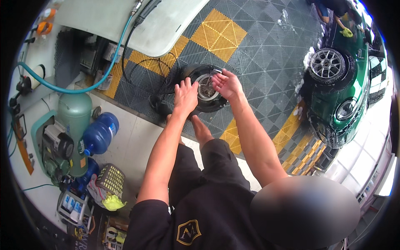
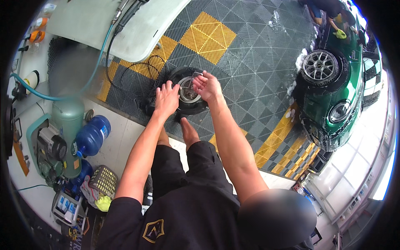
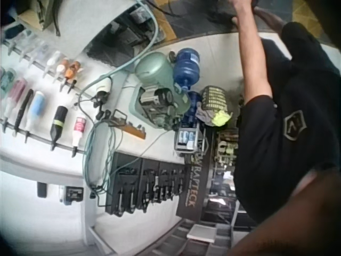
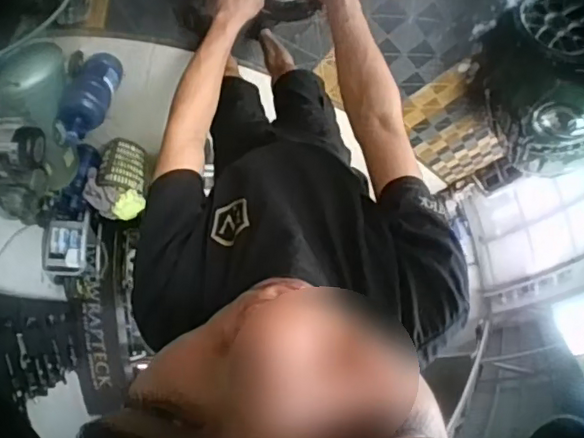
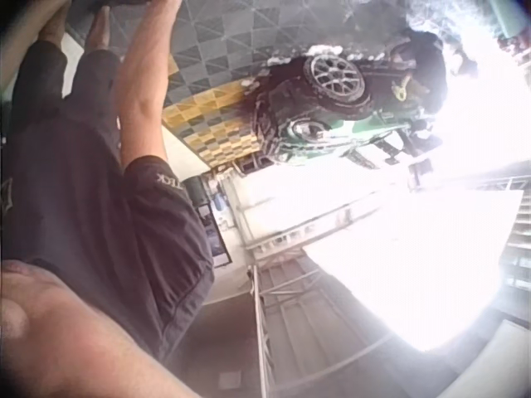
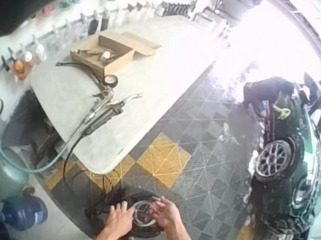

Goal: The person connects a pressure gauge and hose to a sprayer handle, removes the lid from a canister, and then attaches an air line to the canister to pressurize it while monitoring the gauge.

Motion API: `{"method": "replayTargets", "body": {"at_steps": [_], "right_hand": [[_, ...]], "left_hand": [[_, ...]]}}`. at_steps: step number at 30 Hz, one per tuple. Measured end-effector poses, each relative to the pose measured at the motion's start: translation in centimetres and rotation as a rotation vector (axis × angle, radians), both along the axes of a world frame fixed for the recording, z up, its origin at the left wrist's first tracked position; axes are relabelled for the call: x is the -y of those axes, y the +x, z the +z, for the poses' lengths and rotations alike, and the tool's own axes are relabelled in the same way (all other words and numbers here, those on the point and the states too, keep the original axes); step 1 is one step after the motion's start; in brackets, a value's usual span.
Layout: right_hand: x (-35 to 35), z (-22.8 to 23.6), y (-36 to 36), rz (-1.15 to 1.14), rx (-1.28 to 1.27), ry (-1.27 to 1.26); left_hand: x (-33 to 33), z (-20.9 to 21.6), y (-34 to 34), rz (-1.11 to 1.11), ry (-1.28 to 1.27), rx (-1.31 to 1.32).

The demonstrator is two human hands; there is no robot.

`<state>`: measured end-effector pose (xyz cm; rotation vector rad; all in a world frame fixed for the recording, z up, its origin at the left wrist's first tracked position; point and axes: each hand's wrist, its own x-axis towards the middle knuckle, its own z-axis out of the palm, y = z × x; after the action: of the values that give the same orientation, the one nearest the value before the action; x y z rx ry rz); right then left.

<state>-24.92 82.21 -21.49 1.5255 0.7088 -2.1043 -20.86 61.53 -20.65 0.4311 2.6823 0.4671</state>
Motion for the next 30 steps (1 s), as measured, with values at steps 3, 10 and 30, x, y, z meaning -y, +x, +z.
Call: {"method": "replayTargets", "body": {"at_steps": [3,10,30], "right_hand": [[0.1,-0.7,-0.2,-0.098,0.045,-0.022],[1.3,-0.8,0.5,-0.276,0.099,-0.072],[2.1,-0.5,12.1,0.364,-0.368,0.431]], "left_hand": [[-0.3,0.2,0.2,0.038,0.037,0.008],[-2.2,0.5,-0.1,0.212,0.042,-0.040],[-1.9,2.2,0.7,0.133,0.167,-0.045]]}}
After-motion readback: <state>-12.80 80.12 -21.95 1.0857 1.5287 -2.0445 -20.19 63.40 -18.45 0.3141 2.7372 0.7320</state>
